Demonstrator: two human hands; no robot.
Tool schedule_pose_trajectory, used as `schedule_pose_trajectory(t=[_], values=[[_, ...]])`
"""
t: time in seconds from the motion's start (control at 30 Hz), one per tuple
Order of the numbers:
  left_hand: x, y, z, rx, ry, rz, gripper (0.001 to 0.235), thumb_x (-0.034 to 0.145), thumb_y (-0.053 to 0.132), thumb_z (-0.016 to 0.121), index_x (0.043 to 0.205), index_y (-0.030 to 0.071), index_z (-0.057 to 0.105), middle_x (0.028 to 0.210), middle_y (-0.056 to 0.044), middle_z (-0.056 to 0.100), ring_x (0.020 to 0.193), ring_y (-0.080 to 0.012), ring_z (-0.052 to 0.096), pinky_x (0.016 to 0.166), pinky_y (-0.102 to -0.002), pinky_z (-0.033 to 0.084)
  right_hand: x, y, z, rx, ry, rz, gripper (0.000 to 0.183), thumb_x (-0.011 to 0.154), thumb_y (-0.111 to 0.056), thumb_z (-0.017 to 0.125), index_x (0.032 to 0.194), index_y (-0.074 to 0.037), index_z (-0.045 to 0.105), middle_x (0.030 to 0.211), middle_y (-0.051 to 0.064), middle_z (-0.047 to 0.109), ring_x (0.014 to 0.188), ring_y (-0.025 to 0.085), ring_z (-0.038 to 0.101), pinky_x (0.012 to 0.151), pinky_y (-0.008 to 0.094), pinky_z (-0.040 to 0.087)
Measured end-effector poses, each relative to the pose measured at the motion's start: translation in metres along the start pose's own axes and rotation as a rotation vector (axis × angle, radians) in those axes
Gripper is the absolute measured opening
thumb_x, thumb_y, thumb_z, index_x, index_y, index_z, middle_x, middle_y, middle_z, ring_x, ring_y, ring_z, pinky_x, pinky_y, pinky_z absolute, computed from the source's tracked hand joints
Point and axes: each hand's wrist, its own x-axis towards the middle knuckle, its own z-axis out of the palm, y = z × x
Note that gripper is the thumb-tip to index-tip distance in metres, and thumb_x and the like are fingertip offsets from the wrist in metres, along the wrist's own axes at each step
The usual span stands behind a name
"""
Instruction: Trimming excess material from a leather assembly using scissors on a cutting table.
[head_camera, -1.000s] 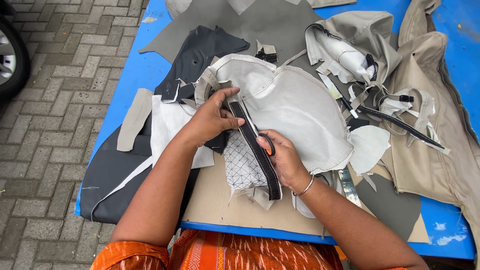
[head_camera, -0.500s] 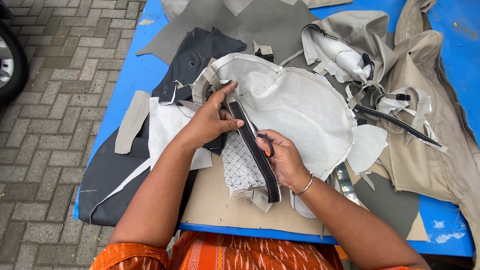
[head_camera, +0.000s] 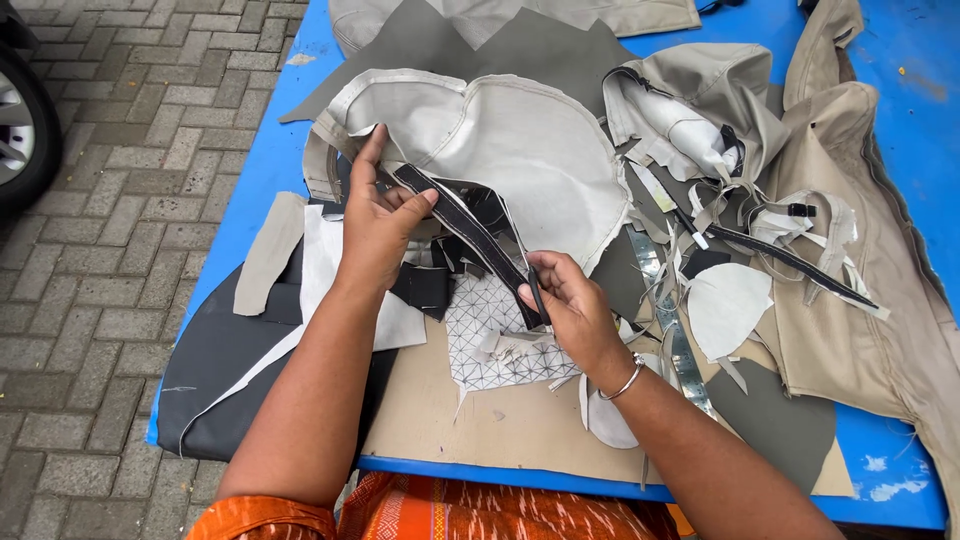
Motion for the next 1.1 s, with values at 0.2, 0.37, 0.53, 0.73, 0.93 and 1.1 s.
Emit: schedule_pose_trajectory(t=[0.2,0.37,0.53,0.73,0.93,1.1], values=[[-0.013,0.024,0.002,0.676,0.047,0.121,0.076,0.085,0.001,0.081,0.152,0.019,0.049,0.160,-0.029,0.004,0.107,-0.0350,0.073,0.091,-0.044,0.063,0.007,0.019,-0.003,0.258,0.081,0.340,0.056,0.094,-0.031,0.066,0.135,0.004,0.052,0.071,0.014,0.060,0.054,0.015,0.059,0.036,0.017,0.041],[-0.024,0.037,0.019,0.721,0.010,0.493,0.057,0.088,0.006,0.082,0.139,0.012,0.058,0.141,-0.016,0.037,0.088,-0.0246,0.070,0.075,-0.037,0.058,0.004,0.020,-0.015,0.166,0.081,0.197,0.034,0.092,-0.022,0.071,0.121,-0.003,0.069,0.065,0.016,0.064,0.054,0.016,0.064,0.037,0.017,0.041],[-0.021,0.021,0.069,-0.243,-0.238,-0.308,0.048,0.087,0.013,0.078,0.131,0.005,0.062,0.115,-0.007,0.064,0.089,-0.0140,0.070,0.070,-0.021,0.061,0.009,-0.003,-0.036,0.068,0.216,-0.135,0.036,0.099,-0.016,0.063,0.131,0.001,0.063,0.079,0.016,0.065,0.075,0.018,0.061,0.067,0.025,0.053],[0.056,-0.027,0.114,-0.674,-0.522,-1.042,0.112,0.067,0.095,0.045,0.110,-0.007,0.059,0.104,-0.026,0.071,0.086,-0.0328,0.075,0.066,-0.042,0.064,0.019,0.009,-0.050,0.103,0.326,-0.165,0.032,0.101,-0.019,0.061,0.129,-0.002,0.062,0.076,0.010,0.062,0.071,0.012,0.061,0.057,0.018,0.044],[0.102,-0.076,0.148,-0.562,-0.396,-0.993,0.114,0.077,0.093,0.014,0.110,-0.004,0.066,0.103,-0.021,0.075,0.072,-0.0213,0.075,0.054,-0.029,0.060,0.018,0.006,-0.052,0.056,0.310,-0.208,0.031,0.099,-0.014,0.067,0.125,0.002,0.065,0.073,0.014,0.064,0.070,0.015,0.062,0.062,0.023,0.051],[0.084,-0.081,0.145,-0.363,-0.261,-0.844,0.053,0.089,0.032,0.035,0.120,0.000,0.063,0.109,-0.020,0.074,0.078,-0.0262,0.078,0.058,-0.031,0.064,0.022,0.015,-0.053,0.176,0.312,-0.042,0.029,0.099,-0.022,0.065,0.122,-0.004,0.066,0.071,0.011,0.064,0.063,0.013,0.063,0.047,0.017,0.045]])
